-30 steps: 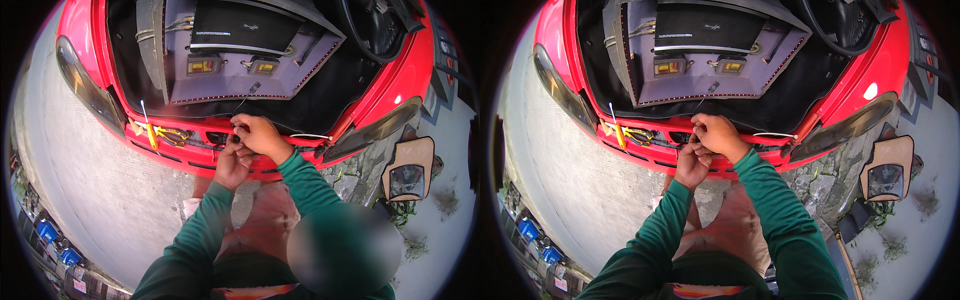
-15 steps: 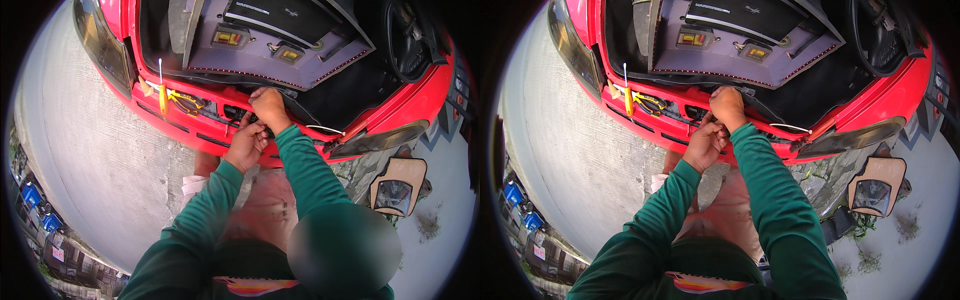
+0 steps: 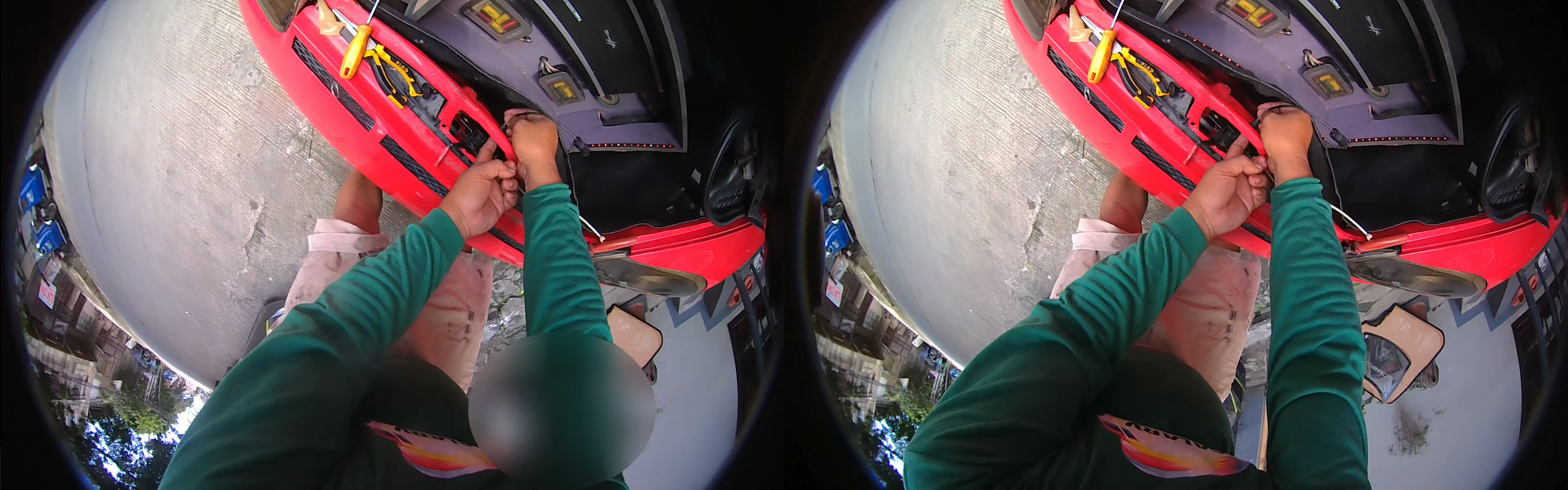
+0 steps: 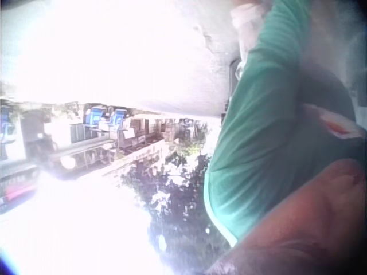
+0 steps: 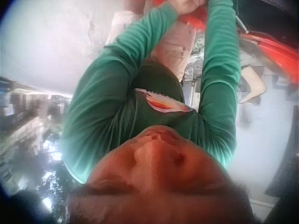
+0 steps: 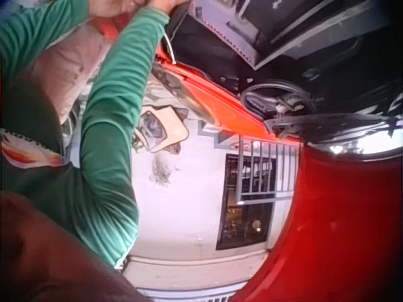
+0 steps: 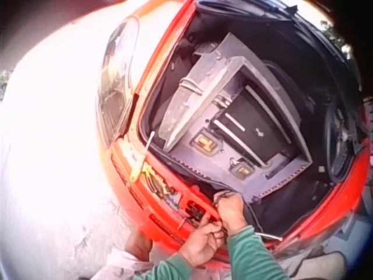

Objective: The person installs a car audio system into the front trunk of a red sports car. They use pliers to cut zip ties and secure wiring, then connect a power cable to the battery and route the wires into the trunk compartment.

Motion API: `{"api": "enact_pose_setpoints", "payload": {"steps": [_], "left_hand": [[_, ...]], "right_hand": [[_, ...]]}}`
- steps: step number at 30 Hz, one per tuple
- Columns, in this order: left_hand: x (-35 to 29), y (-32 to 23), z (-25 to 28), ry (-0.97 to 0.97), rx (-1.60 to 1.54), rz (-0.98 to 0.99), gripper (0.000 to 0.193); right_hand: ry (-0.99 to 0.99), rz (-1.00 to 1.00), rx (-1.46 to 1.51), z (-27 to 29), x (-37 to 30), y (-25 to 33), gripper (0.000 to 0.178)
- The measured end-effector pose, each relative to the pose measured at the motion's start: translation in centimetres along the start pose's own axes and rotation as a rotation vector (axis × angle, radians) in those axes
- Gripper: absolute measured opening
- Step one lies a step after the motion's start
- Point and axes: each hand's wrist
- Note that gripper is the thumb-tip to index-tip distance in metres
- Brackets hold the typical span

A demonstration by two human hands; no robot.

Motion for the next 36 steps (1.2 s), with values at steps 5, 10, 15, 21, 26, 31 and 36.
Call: {"api": "enact_pose_setpoints", "payload": {"steps": [5,10,15,21,26,31,36], "left_hand": [[-0.3,0.3,0.1,0.088,-0.098,-0.016,0.068],[0.1,0.2,1.0,0.19,-0.127,0.019,0.07],[1.1,-1.6,-0.1,-0.014,0.3,0.038,0.062],[1.5,-1.0,0.5,0.055,0.097,0.075,0.036],[1.2,-1.2,0.8,0.072,0.171,0.066,0.032],[1.3,0.2,-0.4,0.015,0.268,-0.053,0.07],[0.5,1.1,-0.4,0.028,0.173,-0.093,0.094]], "right_hand": [[0.269,-0.046,-0.039,1.1,-2.0,1.5,0.021],[0.255,-0.117,-0.117,1.6,-1.2,2.1,0.02],[0.28,-0.022,-0.127,1.5,-0.3,0.8,0.023],[0.273,0.001,-0.066,1.1,-0.9,1.1,0.023],[0.232,-0.055,-0.044,0.8,-2.0,2.2,0.019],[0.342,-0.092,-0.23,1.8,-0.6,2.2,0.022],[0.326,-0.093,-0.356,1.5,1.1,1.9,0.021]]}}
Point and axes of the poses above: each hand's wrist, its own x-axis towards the middle knuckle, its own z-axis out of the back of the hand, y = z × x, and after that the axes turned 6 degrees about x, right-handed
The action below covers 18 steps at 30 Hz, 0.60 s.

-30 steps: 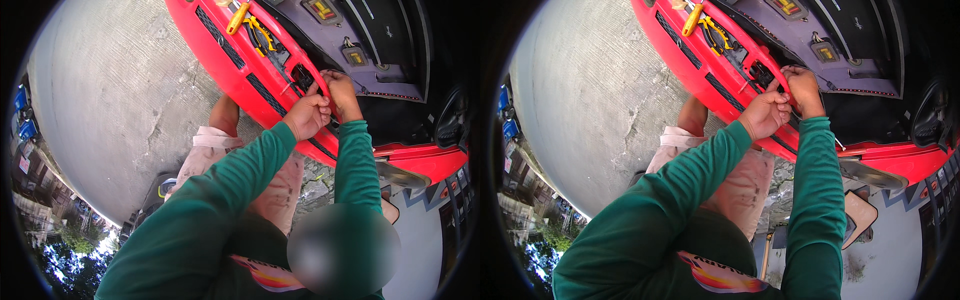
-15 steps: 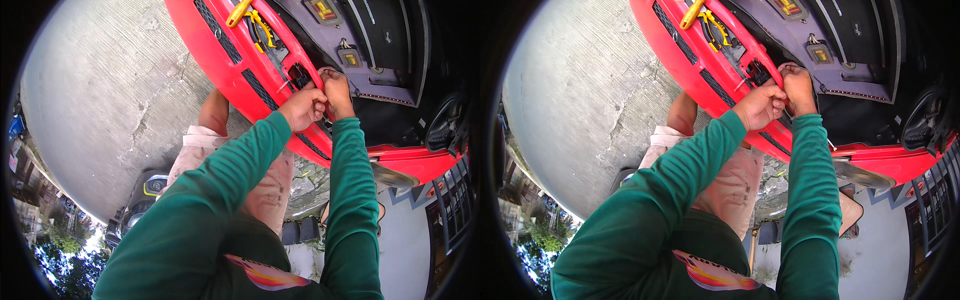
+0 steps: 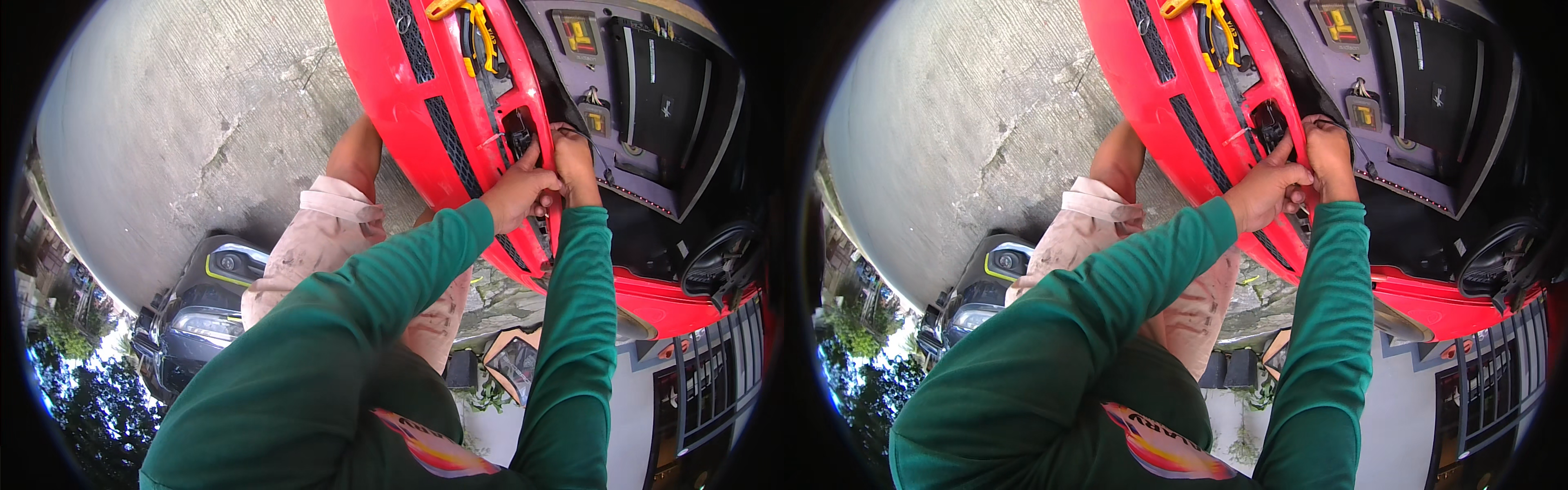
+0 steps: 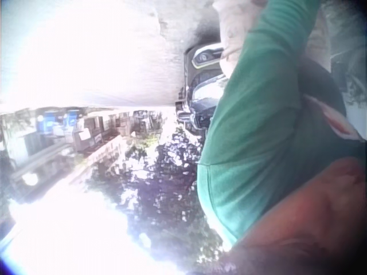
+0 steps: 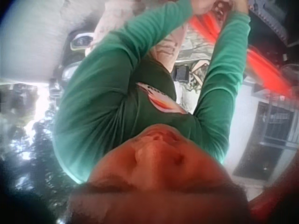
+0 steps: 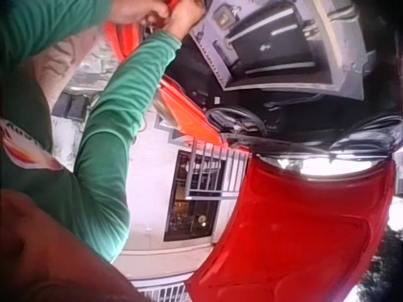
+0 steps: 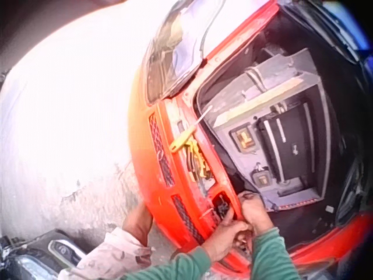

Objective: The person installs a car audio system into the front trunk of a red sports car. They use pliers to cut zip ties and secure wiring, then connect a power cable to the battery and route the wires into the trunk compartment.

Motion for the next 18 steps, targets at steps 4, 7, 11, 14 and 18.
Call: {"api": "enact_pose_setpoints", "payload": {"steps": [4,7,11,14,18], "left_hand": [[-0.1,-0.4,2.2,0.081,-0.049,0.035,0.092],[-0.3,-0.6,1.9,0.062,-0.019,0.054,0.091],[0.5,-1.0,1.6,0.069,0.037,0.025,0.086],[0.2,-0.4,1.2,0.045,0.104,-0.001,0.085],[0.1,-1.0,1.6,0.045,0.264,-0.008,0.091]], "right_hand": [[-0.013,0.064,0.19,-0.9,-0.3,-0.1,0.017],[-0.057,0.078,0.178,-1.1,-1.3,-0.6,0.017],[-0.073,0.041,0.177,-0.8,-1.1,0.4,0.016],[-0.039,-0.005,0.067,-0.4,-0.9,1.1,0.019],[-0.059,0.024,0.074,-0.6,-1.5,1.3,0.02]]}}
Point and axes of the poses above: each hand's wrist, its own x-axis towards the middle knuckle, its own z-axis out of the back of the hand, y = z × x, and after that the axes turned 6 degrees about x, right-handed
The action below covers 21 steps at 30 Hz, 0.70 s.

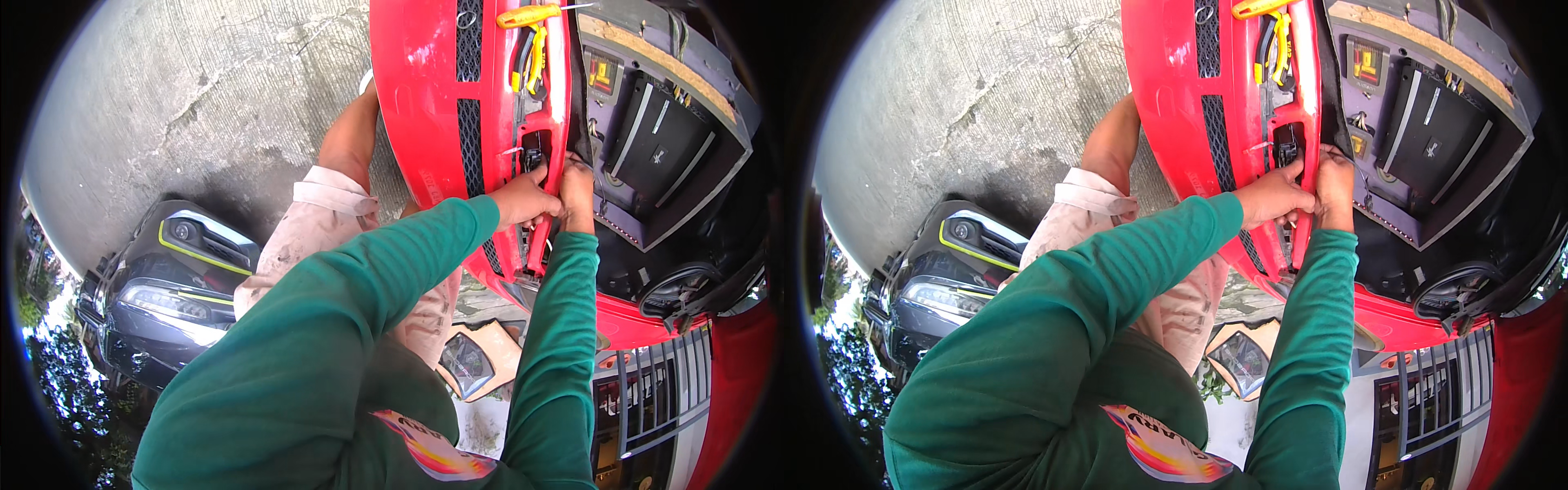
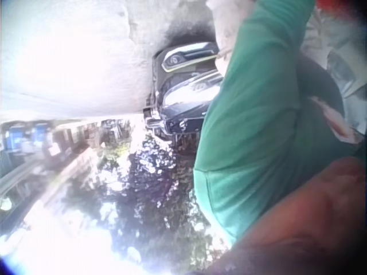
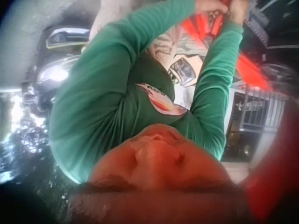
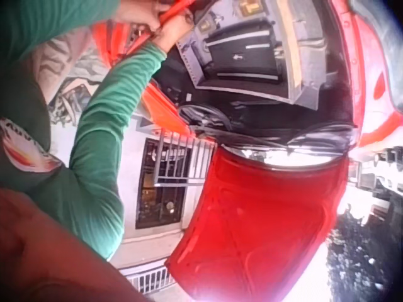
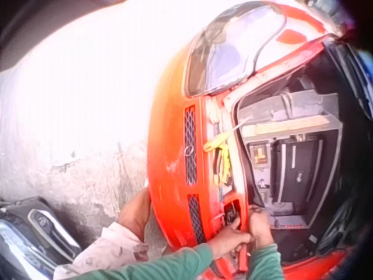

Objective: The person installs a car audio system into the front trunk of a red sports car. They use pliers to cut zip ties and secure wiring, then connect a power cable to the battery and route the wires into the trunk compartment.

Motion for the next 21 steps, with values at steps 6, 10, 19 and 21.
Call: {"api": "enact_pose_setpoints", "payload": {"steps": [6,10,19,21], "left_hand": [[1.3,0.8,1.7,0.096,-0.024,-0.014,0.113],[-0.1,-0.4,2.1,0.085,0.053,0.024,0.111],[3.3,2.5,2.4,0.193,0.041,-0.119,0.053],[2.1,1.3,2.1,0.185,0.097,-0.128,0.041]], "right_hand": [[-0.075,0.015,-0.179,0.1,-1.3,0.8,0.03],[-0.24,0.246,-1.068,-4.5,-9.4,10.7,0.044],[-0.171,0.443,-1.099,-16.6,-6.8,15.6,0.069],[-0.193,0.416,-1.02,-16.8,-6.2,14.6,0.066]]}}
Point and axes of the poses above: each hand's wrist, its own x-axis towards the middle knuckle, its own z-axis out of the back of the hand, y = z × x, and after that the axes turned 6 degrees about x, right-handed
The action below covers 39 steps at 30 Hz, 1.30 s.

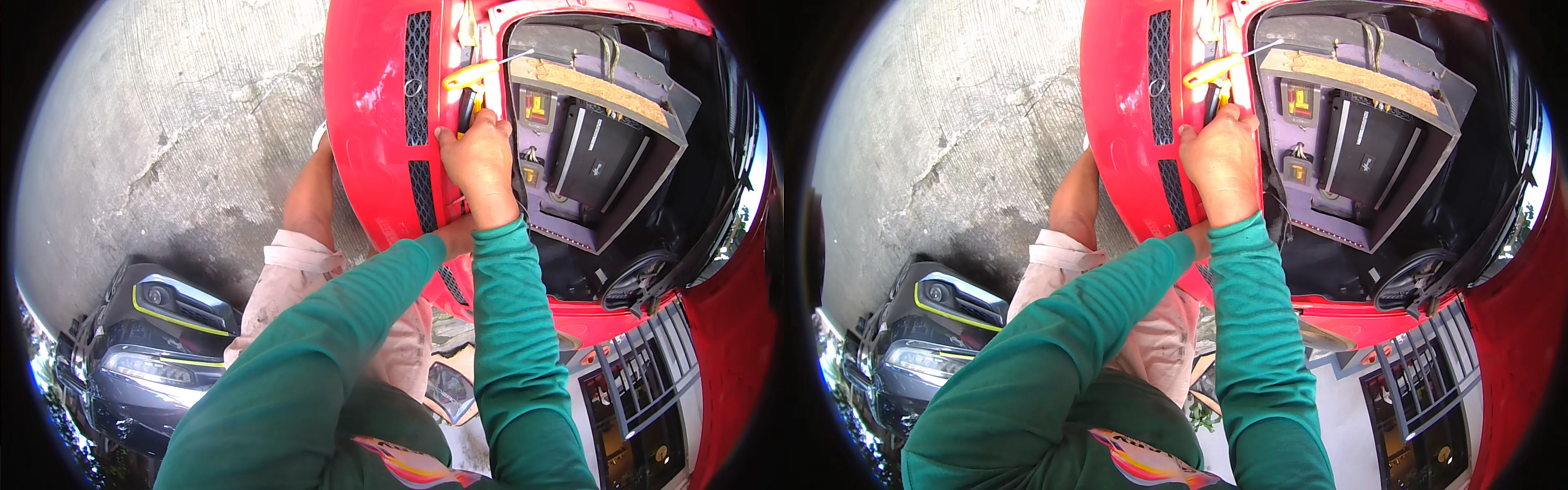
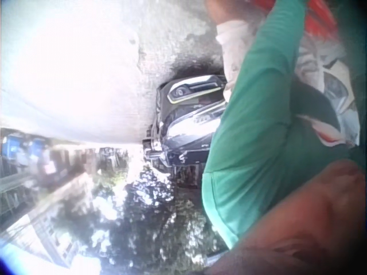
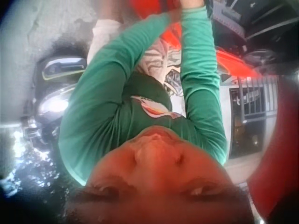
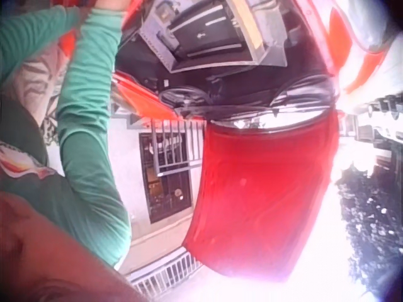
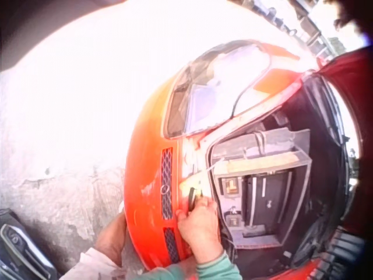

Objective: The person installs a car audio system into the front trunk of a red sports car. They use pliers to cut zip ties and secure wiring, then connect a power cable to the battery and route the wires into the trunk compartment.

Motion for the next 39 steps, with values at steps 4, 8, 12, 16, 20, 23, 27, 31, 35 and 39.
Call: {"api": "enact_pose_setpoints", "payload": {"steps": [4,8,12,16,20,23,27,31,35,39], "left_hand": [[-1.2,-1.5,0.0,-0.016,0.056,0.005,0.034],[-1.0,0.2,0.7,-0.027,0.055,0.014,0.031],[-1.2,1.2,1.2,-0.036,0.06,0.041,0.028],[0.0,0.7,1.2,-0.047,0.049,0.017,0.026],[0.1,0.3,0.7,-0.035,0.037,0.017,0.023],[-0.4,1.0,1.2,-0.031,0.02,0.03,0.021],[-0.6,1.6,1.4,-0.049,-0.02,0.124,0.05],[-1.1,-0.4,1.0,-0.037,-0.106,0.238,0.079],[-1.2,-0.4,0.9,-0.064,-0.139,0.254,0.097],[-1.4,-1.1,1.0,-0.052,-0.121,0.273,0.096]], "right_hand": [[0.111,0.016,-0.034,-0.8,0.7,-2.6,0.05],[-0.091,0.003,0.097,0.0,-0.1,-0.1,0.042],[-0.082,0.037,-0.028,-1.8,0.7,-1.7,0.041],[-0.034,0.002,0.049,-0.5,-1.6,-3.3,0.037],[0.095,-0.028,0.218,0.1,-3.5,-7.2,0.035],[0.335,-0.233,0.604,2.5,-6.2,-10.2,0.026],[0.374,-0.184,1.039,4.1,-12.7,-16.7,0.016],[0.334,-0.233,0.658,9.5,-16.8,-20.0,0.021],[0.264,-0.243,0.25,8.1,-17.8,-24.1,0.024],[0.241,-0.248,0.207,6.3,-15.7,-24.2,0.025]]}}
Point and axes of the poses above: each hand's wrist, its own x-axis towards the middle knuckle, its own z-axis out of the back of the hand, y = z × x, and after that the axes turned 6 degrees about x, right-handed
